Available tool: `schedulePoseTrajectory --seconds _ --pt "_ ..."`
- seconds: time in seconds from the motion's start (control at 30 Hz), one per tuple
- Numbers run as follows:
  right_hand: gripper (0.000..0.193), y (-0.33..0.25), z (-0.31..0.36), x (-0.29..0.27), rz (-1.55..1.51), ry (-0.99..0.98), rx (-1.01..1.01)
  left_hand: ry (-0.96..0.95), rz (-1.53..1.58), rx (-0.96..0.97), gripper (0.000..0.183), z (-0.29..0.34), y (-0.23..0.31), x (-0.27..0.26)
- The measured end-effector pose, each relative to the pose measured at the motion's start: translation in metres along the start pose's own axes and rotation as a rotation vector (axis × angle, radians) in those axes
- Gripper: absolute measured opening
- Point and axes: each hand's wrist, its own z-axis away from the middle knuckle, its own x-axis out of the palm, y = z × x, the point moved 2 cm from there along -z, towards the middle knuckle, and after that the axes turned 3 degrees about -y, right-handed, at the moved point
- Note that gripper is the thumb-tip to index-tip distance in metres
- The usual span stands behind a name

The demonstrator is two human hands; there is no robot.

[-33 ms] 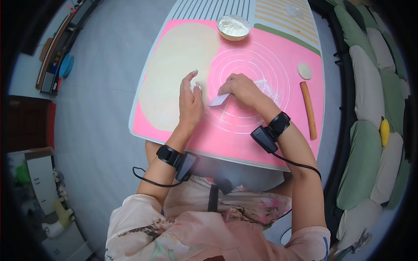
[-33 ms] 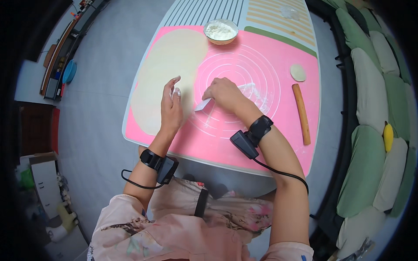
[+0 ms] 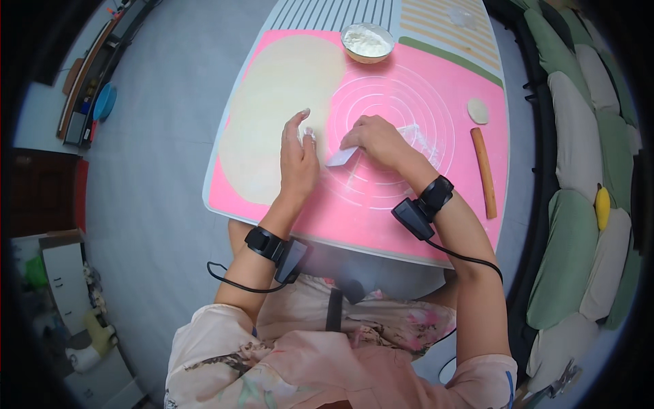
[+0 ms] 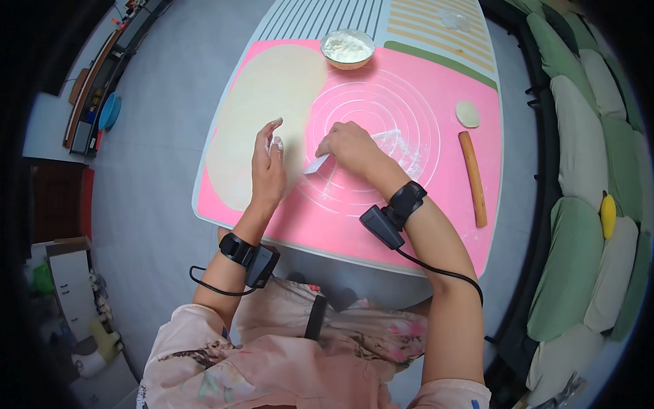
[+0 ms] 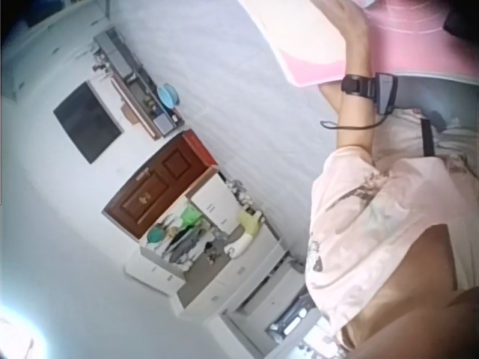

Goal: Rolling out pieces of dough on a silicone mat using a wooden rolling pin.

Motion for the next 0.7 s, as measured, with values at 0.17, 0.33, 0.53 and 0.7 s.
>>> schedulePoseTrajectory --seconds 0.17,0.33,0.53,0.7 --pt "0.021 -0.018 -0.004 0.004 -0.05 -0.094 -0.013 0.027 0.009 0.018 0.037 0.0 -0.004 -0.009" --pt "0.018 -0.031 0.013 -0.018 0.107 -0.403 -0.091 0.013 0.011 -0.017 0.037 0.005 -0.002 -0.013" --pt "0.011 -0.049 0.024 -0.001 0.065 -0.185 -0.279 -0.114 0.001 -0.002 0.038 0.009 -0.015 0.0" --pt "0.012 -0.028 0.085 -0.054 0.153 -0.094 -0.141 -0.467 -0.399 0.316 0.053 0.048 -0.016 0.012"
